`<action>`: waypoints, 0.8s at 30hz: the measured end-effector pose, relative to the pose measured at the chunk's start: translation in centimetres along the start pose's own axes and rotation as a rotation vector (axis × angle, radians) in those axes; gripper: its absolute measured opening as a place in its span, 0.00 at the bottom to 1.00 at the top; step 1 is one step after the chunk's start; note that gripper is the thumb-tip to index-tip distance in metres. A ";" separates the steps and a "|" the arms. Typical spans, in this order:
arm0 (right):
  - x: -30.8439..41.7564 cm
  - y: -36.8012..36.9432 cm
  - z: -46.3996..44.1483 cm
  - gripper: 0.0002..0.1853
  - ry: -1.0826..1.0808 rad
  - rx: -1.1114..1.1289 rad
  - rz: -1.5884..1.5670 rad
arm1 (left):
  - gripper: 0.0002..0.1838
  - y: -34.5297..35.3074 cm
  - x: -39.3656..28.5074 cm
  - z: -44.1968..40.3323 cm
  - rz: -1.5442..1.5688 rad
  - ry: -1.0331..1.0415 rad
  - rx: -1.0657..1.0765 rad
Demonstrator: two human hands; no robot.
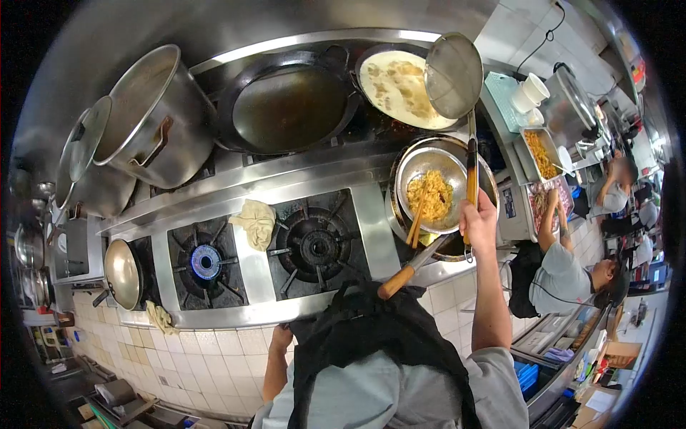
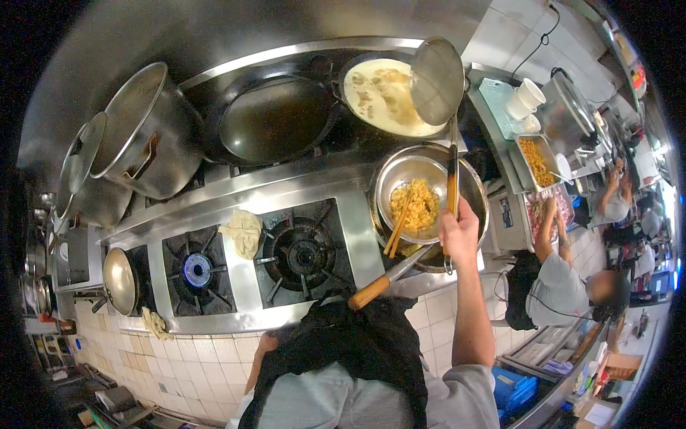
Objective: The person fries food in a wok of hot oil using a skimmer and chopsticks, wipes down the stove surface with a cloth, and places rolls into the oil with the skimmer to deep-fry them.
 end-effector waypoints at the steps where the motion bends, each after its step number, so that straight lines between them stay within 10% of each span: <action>1: -0.2 -0.1 0.0 0.18 0.009 0.010 0.006 | 0.20 -0.2 -0.4 0.2 -0.002 0.000 -0.001; 14: -0.5 0.2 -0.1 0.09 0.007 0.044 0.008 | 0.19 0.1 -0.6 0.2 -0.109 -0.164 0.103; 24: -1.2 -0.1 -0.5 0.25 0.026 0.052 0.022 | 0.20 -0.6 -2.0 0.6 -0.107 -0.223 0.134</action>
Point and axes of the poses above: each hand's wrist, its own z-axis away from the middle knuckle, its own y-axis out of the palm, x = y × z, the point moved 2 cm from there along -z, towards the middle knuckle, and after that the axes turned 8 degrees about -z, right-handed, at the moved point
